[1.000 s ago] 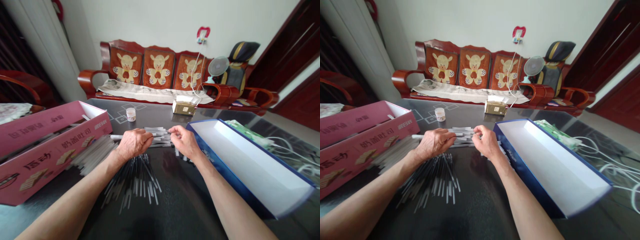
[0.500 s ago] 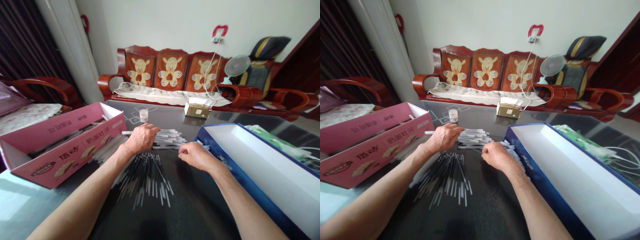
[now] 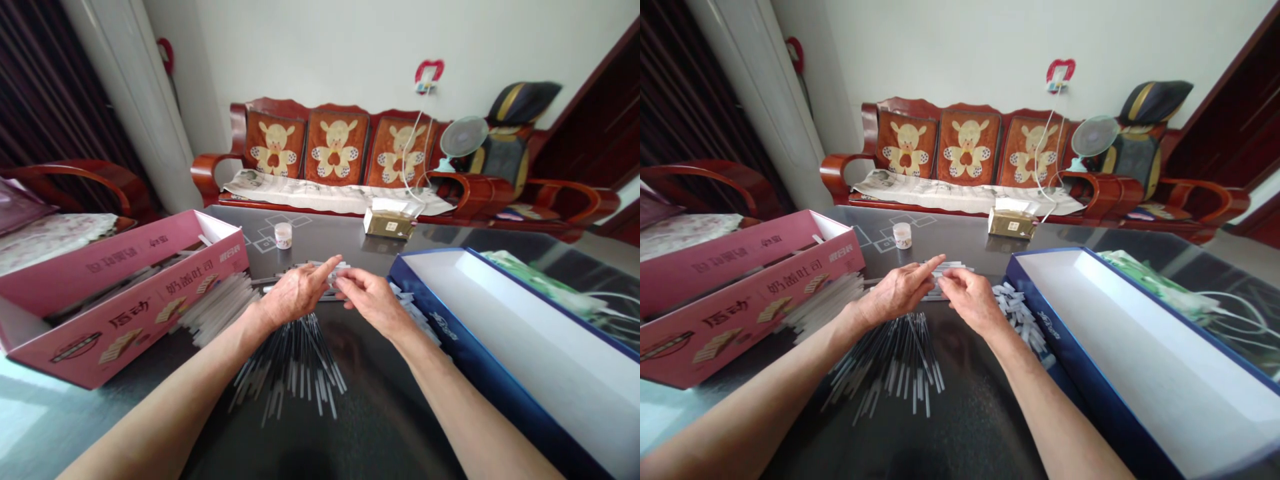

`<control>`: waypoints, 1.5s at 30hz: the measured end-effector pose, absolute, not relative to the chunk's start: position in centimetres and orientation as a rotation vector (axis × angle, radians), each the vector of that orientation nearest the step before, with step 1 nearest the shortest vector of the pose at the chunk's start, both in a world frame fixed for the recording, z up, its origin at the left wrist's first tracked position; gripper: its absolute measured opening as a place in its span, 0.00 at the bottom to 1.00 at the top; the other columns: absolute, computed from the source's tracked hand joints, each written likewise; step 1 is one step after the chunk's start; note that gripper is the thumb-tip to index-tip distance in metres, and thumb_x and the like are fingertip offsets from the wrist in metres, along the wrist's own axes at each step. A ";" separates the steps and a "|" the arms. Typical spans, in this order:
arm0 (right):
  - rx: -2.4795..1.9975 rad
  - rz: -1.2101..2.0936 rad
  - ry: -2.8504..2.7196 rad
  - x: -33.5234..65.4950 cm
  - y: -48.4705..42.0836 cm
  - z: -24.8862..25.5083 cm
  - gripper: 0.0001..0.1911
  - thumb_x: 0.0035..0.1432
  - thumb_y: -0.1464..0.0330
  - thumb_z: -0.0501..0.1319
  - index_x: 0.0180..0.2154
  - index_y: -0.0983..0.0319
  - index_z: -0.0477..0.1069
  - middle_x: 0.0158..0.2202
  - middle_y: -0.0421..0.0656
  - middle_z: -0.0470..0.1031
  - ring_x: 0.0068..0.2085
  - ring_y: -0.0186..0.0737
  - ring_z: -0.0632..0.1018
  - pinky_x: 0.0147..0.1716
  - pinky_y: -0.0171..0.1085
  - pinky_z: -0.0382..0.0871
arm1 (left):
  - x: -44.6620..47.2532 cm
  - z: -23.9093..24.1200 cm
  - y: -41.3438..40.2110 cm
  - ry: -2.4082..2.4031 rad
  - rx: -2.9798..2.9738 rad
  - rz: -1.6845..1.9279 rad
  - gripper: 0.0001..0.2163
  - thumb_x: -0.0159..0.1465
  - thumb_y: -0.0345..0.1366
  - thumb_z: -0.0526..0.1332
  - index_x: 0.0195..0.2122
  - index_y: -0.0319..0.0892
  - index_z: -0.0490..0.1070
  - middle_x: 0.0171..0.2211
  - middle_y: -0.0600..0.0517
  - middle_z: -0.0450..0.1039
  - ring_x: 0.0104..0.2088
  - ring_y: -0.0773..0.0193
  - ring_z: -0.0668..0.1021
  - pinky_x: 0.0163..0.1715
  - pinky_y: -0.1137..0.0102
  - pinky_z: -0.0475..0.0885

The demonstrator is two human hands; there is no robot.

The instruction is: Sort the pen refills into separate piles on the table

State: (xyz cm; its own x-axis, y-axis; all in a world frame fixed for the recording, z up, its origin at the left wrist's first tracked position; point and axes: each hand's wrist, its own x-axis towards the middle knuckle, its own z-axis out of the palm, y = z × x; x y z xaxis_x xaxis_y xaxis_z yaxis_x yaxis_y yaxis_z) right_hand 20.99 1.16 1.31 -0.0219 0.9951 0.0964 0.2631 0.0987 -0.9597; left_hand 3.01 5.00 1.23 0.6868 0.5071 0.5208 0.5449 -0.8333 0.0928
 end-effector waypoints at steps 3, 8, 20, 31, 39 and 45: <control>-1.262 0.956 -1.481 20.7 1.2 1.0 0.14 0.50 0.59 0.64 0.36 0.61 0.76 0.33 0.43 0.79 0.33 0.40 0.78 0.28 0.36 0.70 | 3.6 1.0 4.7 -0.804 -2.807 -0.849 0.22 0.67 0.32 0.48 0.63 0.35 0.52 0.41 0.43 0.75 0.39 0.61 0.77 0.39 0.66 0.73; -1.283 0.827 -1.232 21.2 2.0 0.3 0.11 0.47 0.61 0.66 0.30 0.61 0.75 0.25 0.40 0.76 0.28 0.36 0.75 0.27 0.35 0.69 | 3.9 1.3 4.4 -0.884 -2.595 -1.101 0.15 0.66 0.38 0.54 0.51 0.36 0.68 0.43 0.42 0.75 0.44 0.57 0.75 0.46 0.63 0.69; -1.040 1.437 -1.015 17.3 0.1 -0.3 0.14 0.41 0.62 0.70 0.30 0.62 0.72 0.29 0.41 0.78 0.29 0.34 0.77 0.28 0.33 0.69 | 5.0 1.9 4.6 -2.077 -2.599 -2.783 0.22 0.57 0.50 0.61 0.45 0.39 0.71 0.31 0.50 0.75 0.28 0.66 0.76 0.26 0.73 0.70; -1.024 1.135 -0.881 19.5 1.5 0.2 0.18 0.44 0.54 0.68 0.32 0.61 0.74 0.32 0.41 0.77 0.34 0.39 0.77 0.28 0.33 0.69 | 5.1 0.8 3.2 -1.474 -2.635 -0.885 0.15 0.69 0.43 0.47 0.44 0.42 0.69 0.35 0.47 0.77 0.34 0.61 0.79 0.30 0.73 0.68; -1.031 1.180 -0.791 18.4 1.5 -1.6 0.15 0.42 0.57 0.70 0.28 0.60 0.75 0.30 0.38 0.77 0.34 0.38 0.75 0.28 0.34 0.67 | 5.8 0.4 2.6 -1.494 -2.618 -0.732 0.13 0.69 0.40 0.47 0.35 0.41 0.67 0.32 0.48 0.76 0.32 0.61 0.79 0.28 0.72 0.66; -0.850 1.286 -0.692 17.8 1.4 -1.9 0.12 0.44 0.60 0.70 0.28 0.60 0.75 0.28 0.37 0.76 0.31 0.35 0.74 0.30 0.34 0.68 | 6.3 -0.3 2.4 -1.564 -2.625 -0.910 0.12 0.67 0.40 0.51 0.33 0.41 0.70 0.30 0.49 0.76 0.31 0.62 0.78 0.29 0.72 0.66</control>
State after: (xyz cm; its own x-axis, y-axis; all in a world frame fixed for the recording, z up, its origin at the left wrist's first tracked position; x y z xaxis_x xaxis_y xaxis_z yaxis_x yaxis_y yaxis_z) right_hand 17.85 1.43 -1.89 0.1646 0.9861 -0.0212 -0.5249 0.0693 -0.8483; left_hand 6.29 2.44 -0.33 0.3562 0.8208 0.4466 0.7939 -0.5179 0.3186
